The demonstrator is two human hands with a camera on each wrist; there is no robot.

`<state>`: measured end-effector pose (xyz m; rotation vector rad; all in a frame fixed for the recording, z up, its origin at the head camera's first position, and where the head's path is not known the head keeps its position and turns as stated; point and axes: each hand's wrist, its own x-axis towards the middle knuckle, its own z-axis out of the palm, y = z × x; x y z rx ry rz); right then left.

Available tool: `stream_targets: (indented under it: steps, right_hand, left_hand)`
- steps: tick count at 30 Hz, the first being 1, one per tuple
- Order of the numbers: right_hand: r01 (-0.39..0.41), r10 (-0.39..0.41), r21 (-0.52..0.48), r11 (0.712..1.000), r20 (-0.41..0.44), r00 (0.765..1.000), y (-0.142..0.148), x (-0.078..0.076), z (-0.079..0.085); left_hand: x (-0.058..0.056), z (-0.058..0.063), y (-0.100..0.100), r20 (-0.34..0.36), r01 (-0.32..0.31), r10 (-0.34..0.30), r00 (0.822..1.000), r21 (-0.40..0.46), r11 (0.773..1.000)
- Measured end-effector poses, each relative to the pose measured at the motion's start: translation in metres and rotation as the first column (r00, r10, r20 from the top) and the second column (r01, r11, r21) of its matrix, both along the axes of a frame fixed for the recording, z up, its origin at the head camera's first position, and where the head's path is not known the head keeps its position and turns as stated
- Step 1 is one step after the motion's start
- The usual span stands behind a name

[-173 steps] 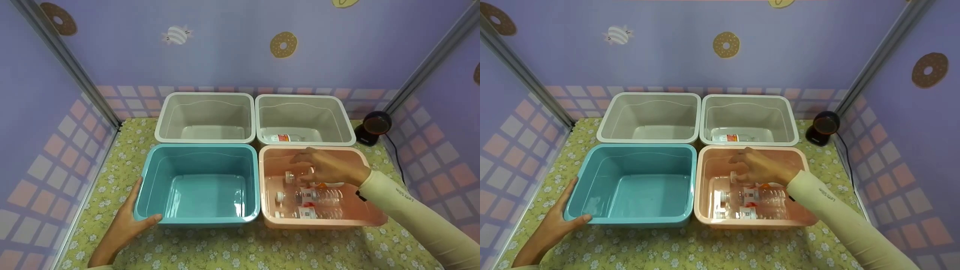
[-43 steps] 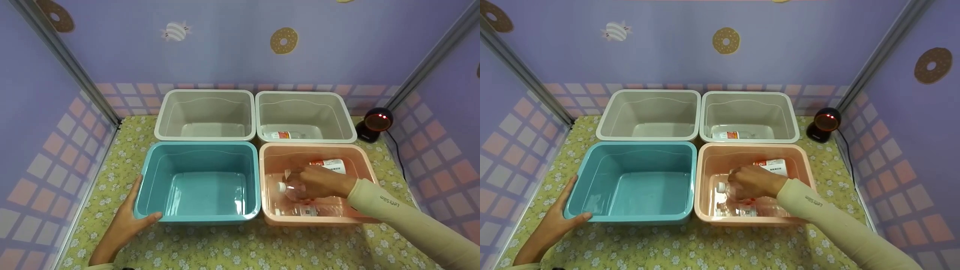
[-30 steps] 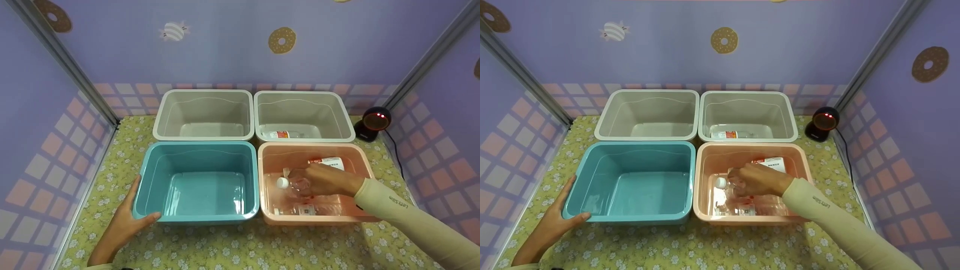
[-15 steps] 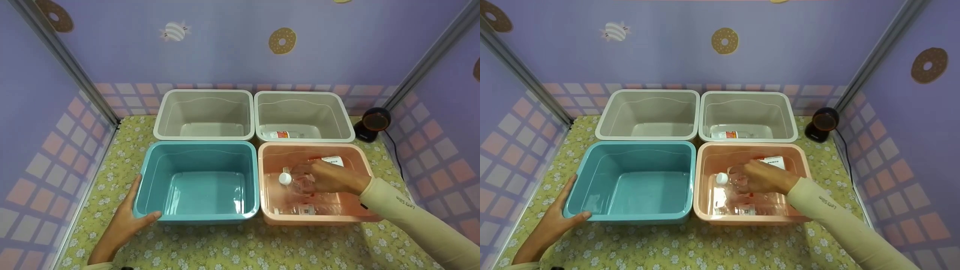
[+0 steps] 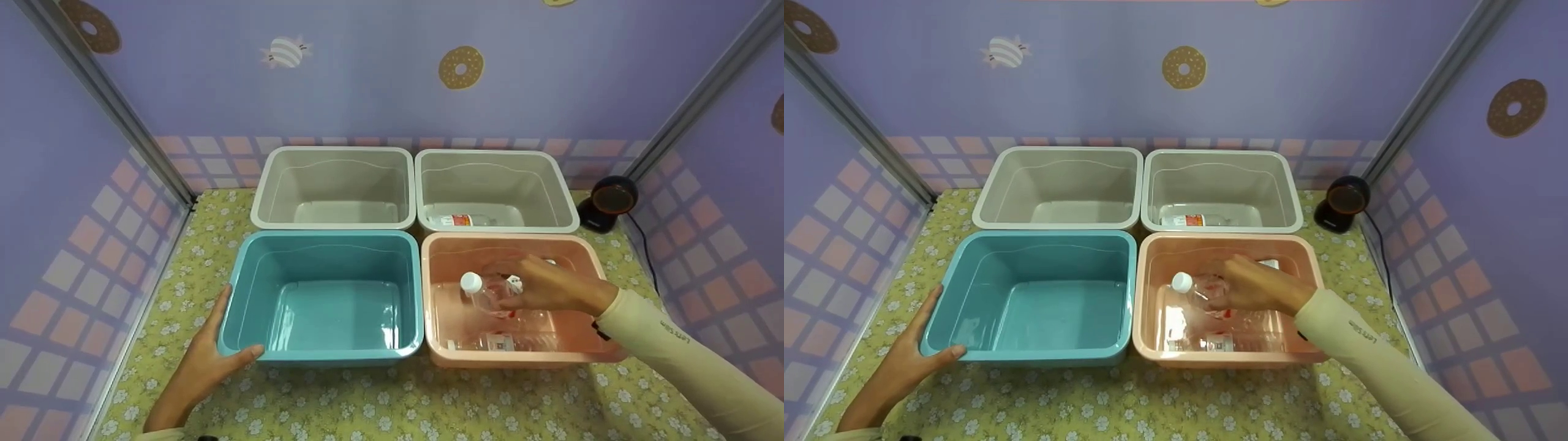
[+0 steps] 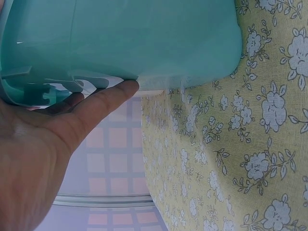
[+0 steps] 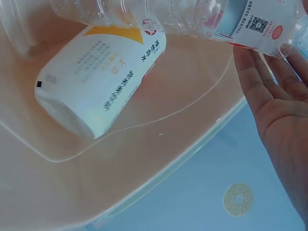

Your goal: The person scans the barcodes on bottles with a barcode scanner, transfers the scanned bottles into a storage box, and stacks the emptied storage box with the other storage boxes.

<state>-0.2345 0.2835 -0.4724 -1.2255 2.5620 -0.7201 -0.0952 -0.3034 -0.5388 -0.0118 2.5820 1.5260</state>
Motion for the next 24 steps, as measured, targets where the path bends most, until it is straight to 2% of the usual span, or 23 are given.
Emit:
stream_targets:
  steps: [3, 8, 15, 24]
  right_hand:
    - [0.020, -0.020, -0.010, 1.000, 0.003, 1.000, 0.003, 0.002, 0.003]
    - [-0.002, 0.000, -0.076, 0.997, -0.024, 1.000, 0.008, 0.001, 0.005]
    - [0.035, -0.025, -0.147, 0.988, 0.064, 0.998, 0.014, -0.001, 0.008]
    - [0.079, -0.084, -0.197, 0.977, -0.016, 0.996, 0.019, 0.000, 0.011]
  left_hand:
    - [0.000, -0.001, 0.000, -0.008, 0.001, -0.001, 1.000, 0.011, 1.000]
    - [0.000, 0.000, 0.000, -0.011, -0.001, 0.001, 1.000, 0.002, 1.000]
    - [-0.001, -0.001, 0.001, -0.014, -0.003, 0.002, 1.000, -0.002, 1.000]
    - [-0.001, 0.000, 0.001, -0.008, -0.006, 0.006, 1.000, -0.004, 1.000]
